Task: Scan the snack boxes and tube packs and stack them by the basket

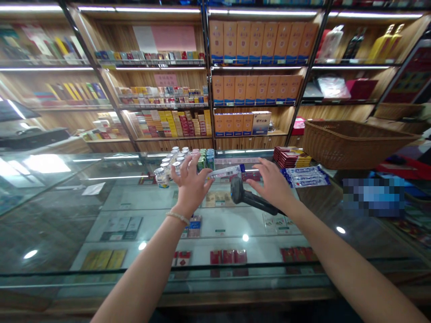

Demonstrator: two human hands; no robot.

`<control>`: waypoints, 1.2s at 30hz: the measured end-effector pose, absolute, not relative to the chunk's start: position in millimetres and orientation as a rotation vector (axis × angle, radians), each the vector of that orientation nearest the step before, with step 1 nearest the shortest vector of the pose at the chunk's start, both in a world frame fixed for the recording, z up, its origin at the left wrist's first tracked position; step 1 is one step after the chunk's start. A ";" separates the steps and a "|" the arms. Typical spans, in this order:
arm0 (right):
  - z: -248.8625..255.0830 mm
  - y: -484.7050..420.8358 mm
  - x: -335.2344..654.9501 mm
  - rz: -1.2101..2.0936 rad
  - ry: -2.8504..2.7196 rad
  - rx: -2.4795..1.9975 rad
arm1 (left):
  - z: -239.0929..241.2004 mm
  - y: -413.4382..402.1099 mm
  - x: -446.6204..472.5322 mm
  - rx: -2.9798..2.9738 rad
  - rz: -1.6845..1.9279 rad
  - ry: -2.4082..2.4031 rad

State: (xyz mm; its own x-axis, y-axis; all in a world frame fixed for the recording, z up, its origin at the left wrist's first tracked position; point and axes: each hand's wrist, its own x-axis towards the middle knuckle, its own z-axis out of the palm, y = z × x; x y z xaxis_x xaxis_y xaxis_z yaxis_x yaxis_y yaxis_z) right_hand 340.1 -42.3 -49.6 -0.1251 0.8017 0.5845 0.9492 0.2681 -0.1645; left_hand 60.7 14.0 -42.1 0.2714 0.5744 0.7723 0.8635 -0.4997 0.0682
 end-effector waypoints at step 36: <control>-30.1 -51.8 350.8 -0.494 -1.923 -1.432 | -38.3 -10.8 91.6 -2.131 -1.036 -0.971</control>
